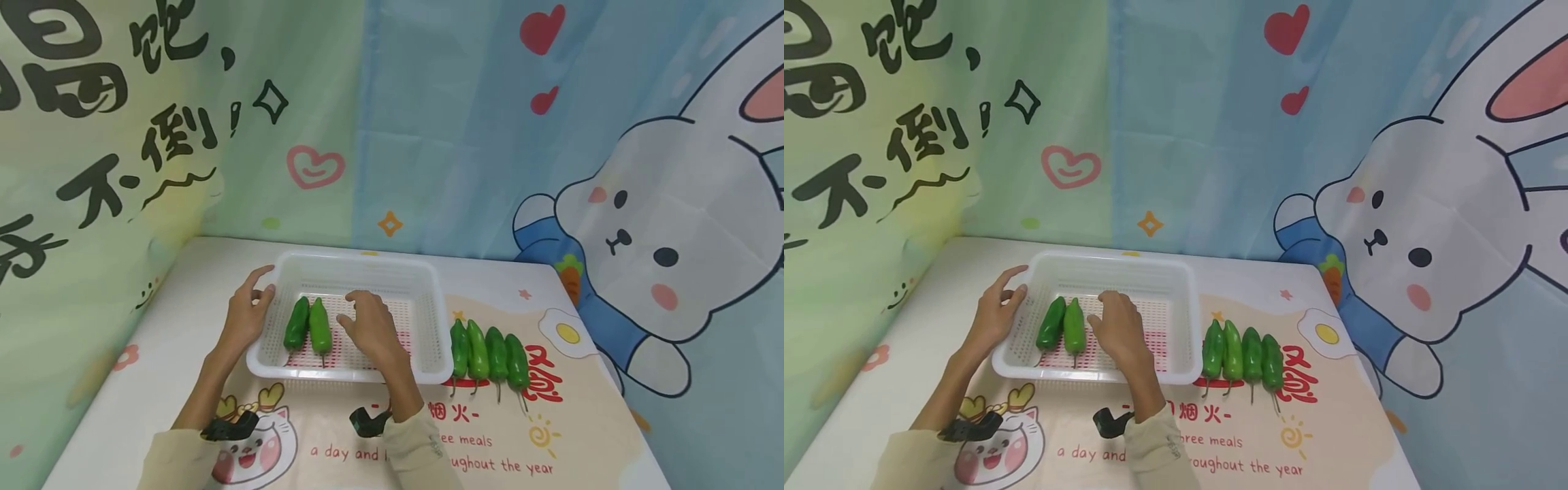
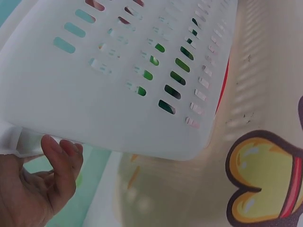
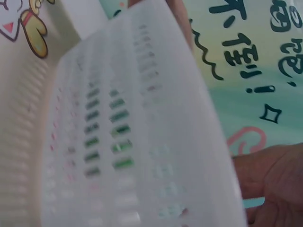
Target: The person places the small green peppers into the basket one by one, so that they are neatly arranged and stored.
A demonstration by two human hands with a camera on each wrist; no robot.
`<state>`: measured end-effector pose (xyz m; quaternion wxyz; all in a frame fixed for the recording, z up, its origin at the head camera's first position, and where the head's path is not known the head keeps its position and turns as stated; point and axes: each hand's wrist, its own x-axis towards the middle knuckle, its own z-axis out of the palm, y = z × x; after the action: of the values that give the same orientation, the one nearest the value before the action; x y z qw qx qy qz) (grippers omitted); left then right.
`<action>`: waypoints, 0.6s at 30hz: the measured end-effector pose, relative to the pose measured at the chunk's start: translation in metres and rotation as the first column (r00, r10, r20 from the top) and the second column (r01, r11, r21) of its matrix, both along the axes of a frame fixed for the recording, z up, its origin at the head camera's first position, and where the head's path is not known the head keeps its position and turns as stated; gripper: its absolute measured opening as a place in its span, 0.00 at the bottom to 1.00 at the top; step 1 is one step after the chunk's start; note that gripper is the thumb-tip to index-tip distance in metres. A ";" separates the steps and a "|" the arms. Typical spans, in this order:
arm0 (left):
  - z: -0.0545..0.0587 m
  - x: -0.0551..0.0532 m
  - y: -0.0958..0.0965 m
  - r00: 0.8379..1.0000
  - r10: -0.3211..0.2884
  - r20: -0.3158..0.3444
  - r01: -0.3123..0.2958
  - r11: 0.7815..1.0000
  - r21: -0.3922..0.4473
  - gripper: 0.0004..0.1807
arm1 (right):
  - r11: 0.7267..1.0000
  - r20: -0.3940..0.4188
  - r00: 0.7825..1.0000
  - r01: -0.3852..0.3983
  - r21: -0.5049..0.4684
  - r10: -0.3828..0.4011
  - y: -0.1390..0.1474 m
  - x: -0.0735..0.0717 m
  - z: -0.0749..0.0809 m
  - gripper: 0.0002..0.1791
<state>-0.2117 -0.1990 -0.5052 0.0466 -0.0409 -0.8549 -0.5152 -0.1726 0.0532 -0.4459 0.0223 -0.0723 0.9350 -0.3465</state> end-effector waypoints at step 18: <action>0.002 0.001 0.001 1.000 -0.004 0.020 0.005 1.000 -0.030 0.29 | 0.996 -0.072 0.993 -0.093 -0.008 0.092 0.054 0.004 0.014 0.28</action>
<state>-0.2105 -0.1979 -0.5036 0.0364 -0.0385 -0.8629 -0.5027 -0.1688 0.1075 -0.4319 0.0042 -0.1281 0.9289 -0.3474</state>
